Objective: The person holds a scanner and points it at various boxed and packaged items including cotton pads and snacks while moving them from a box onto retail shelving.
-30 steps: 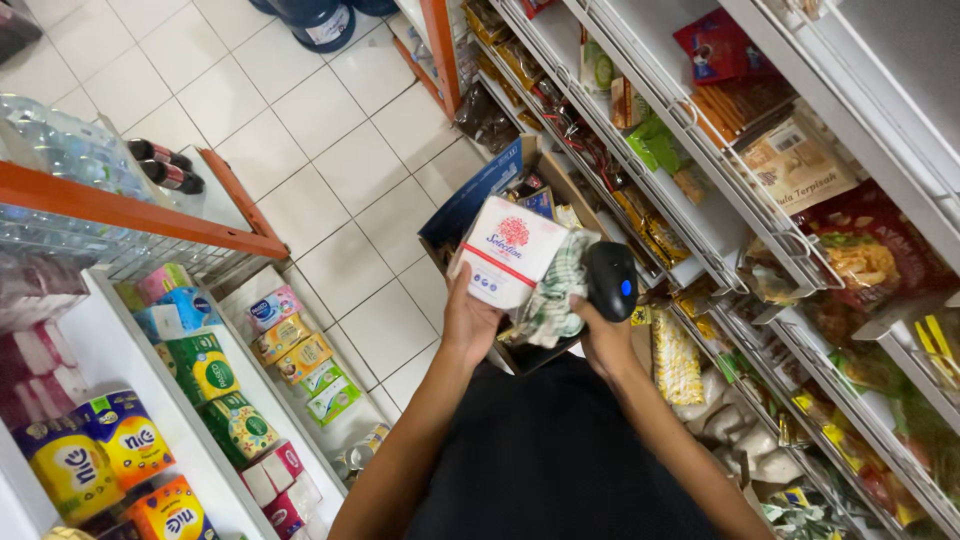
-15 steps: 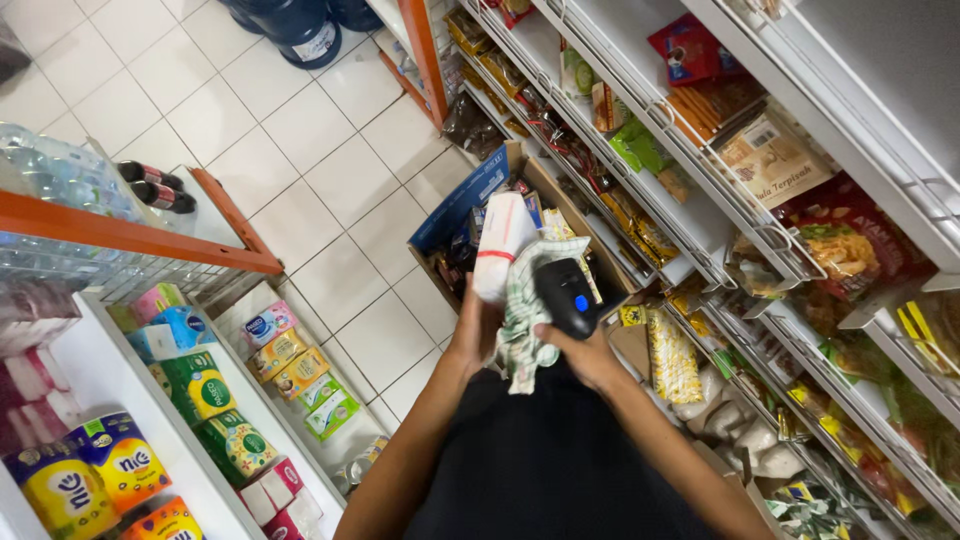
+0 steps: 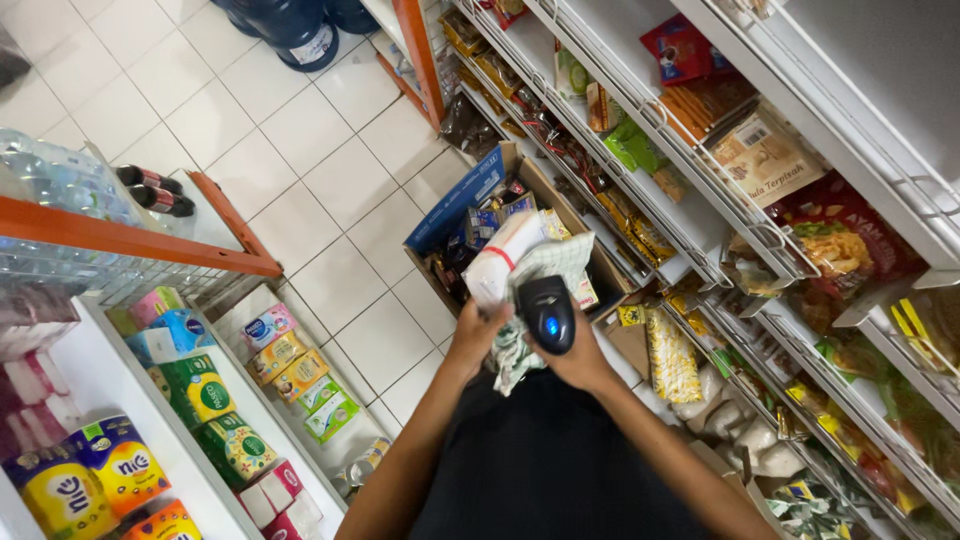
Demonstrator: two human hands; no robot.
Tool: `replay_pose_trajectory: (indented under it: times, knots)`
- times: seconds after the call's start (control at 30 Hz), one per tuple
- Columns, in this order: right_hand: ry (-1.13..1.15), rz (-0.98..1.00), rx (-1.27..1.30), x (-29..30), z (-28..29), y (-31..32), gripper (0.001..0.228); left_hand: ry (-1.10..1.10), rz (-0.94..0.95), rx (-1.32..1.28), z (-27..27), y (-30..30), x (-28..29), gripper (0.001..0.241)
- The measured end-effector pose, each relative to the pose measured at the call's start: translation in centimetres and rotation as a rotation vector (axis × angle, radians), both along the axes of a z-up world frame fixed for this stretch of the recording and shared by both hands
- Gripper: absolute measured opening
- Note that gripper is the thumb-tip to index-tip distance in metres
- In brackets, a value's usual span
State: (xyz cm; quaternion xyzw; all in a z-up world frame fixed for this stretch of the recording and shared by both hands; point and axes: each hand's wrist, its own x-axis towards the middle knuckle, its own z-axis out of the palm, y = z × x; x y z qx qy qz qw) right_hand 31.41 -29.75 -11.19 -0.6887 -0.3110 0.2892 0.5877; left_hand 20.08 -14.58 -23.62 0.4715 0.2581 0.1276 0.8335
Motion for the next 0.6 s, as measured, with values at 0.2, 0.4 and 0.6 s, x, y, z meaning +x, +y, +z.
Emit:
replay_pose_trajectory:
  times: [0.2,0.4,0.6]
  knots:
    - [-0.31,0.158,0.081,0.5,-0.1,-0.4,0.049,-0.026,0.297,-0.308,2.1,-1.0,-0.5,0.06]
    - [-0.111,-0.155,-0.162,2.3,-4.5,-1.5,0.046,-0.095,0.458,-0.577,5.0,-0.5,-1.6,0.064]
    - [-0.014,-0.245,-0.176,2.7,-4.1,-0.6,0.034,-0.094,0.419,-0.451,4.9,-0.5,-0.9,0.059]
